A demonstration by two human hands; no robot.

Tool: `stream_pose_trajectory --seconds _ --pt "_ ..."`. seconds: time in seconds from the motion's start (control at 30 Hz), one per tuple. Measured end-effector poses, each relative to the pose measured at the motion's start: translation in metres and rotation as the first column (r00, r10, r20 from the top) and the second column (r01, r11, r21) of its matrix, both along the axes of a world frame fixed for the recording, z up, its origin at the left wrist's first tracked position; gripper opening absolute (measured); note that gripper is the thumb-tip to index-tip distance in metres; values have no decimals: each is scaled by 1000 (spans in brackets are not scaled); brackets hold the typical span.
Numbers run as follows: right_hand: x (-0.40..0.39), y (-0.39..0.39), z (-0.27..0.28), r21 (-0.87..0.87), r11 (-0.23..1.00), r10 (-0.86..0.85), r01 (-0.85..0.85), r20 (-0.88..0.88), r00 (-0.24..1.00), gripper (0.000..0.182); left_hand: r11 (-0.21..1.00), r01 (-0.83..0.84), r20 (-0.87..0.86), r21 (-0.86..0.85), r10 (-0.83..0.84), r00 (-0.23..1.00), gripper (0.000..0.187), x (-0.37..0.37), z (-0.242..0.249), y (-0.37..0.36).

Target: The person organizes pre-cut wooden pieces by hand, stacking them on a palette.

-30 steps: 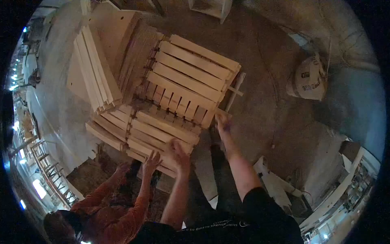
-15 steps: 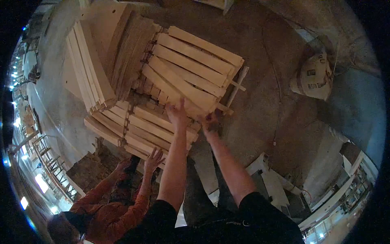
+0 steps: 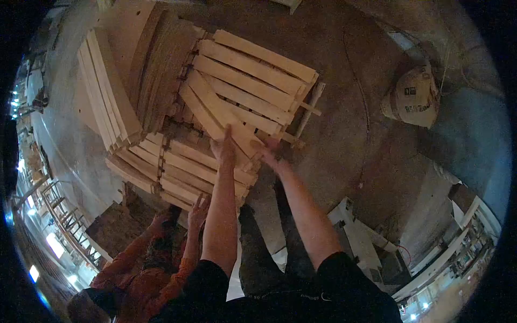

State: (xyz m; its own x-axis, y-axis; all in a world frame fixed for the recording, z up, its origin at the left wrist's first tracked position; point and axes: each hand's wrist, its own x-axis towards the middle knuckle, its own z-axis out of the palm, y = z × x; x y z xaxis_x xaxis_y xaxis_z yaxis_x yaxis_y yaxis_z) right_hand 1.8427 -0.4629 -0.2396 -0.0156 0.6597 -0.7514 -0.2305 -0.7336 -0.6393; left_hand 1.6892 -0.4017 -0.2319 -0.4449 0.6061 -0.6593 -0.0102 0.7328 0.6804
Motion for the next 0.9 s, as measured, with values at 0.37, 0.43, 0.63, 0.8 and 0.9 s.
stream_pose_trajectory --seconds 0.37,0.43,0.63,0.8,0.9 --pt "1 -36 15 9 991 133 -137 179 975 50 990 -131 355 -53 142 924 40 -29 24 -23" --pt "-11 -46 34 -111 993 31 -32 -12 999 49 981 -186 353 -62 196 915 44 -14 31 -25" --pt "-25 -45 40 116 990 95 -81 -121 988 58 999 -25 -70 -35 23 997 56 -16 -4 -29" --pt "-5 -37 65 62 936 321 -346 248 914 58 993 -60 401 -104 97 911 56 -31 24 -27" --pt "3 -11 41 48 902 421 -428 111 900 70 984 -91 415 -151 147 898 54 -34 66 -36"
